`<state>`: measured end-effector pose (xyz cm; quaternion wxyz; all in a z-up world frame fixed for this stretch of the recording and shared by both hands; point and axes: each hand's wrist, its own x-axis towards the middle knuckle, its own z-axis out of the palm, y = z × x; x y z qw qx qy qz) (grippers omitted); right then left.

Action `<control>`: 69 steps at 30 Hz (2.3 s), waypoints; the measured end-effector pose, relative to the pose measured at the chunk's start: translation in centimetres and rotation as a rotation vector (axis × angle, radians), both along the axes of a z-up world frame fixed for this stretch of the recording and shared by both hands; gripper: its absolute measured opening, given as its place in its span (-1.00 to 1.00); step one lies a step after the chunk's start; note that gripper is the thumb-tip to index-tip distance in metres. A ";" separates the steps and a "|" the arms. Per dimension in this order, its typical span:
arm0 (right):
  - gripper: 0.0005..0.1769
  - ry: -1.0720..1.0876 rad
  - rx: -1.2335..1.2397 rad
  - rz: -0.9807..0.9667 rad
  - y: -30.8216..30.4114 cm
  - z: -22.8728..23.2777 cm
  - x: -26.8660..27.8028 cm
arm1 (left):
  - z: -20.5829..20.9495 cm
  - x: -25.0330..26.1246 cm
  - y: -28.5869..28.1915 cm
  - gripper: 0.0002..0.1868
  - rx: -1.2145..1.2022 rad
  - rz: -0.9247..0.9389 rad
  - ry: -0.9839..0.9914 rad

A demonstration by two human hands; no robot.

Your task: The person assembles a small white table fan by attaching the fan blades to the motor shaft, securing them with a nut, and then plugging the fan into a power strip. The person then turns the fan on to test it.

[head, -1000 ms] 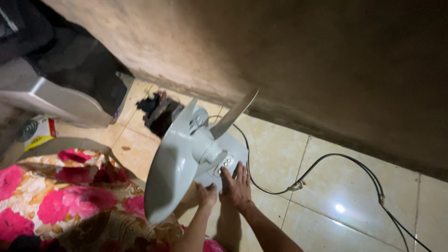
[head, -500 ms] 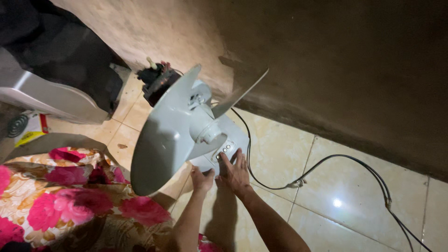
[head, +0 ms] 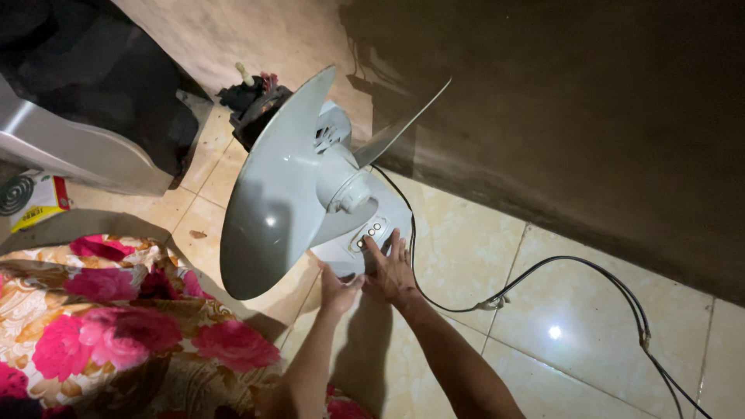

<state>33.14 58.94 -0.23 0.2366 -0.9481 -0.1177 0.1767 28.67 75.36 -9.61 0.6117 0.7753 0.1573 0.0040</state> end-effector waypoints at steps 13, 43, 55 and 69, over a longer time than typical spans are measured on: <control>0.20 -0.083 -0.037 0.188 -2.6 0.1 0.1 | 1.7 -2.5 -2.1 0.30 0.165 0.001 0.218; 0.27 0.141 -0.192 0.178 -1.8 5.9 -0.2 | 1.6 -5.6 -3.6 0.32 0.280 0.017 0.058; 0.12 -0.106 0.532 -0.025 -5.3 6.7 -7.5 | 8.0 -8.1 -4.8 0.10 -0.071 0.100 0.039; 0.02 -0.196 0.631 -0.221 -8.9 11.6 -16.7 | 12.9 -14.8 -8.5 -0.05 -0.001 0.151 0.070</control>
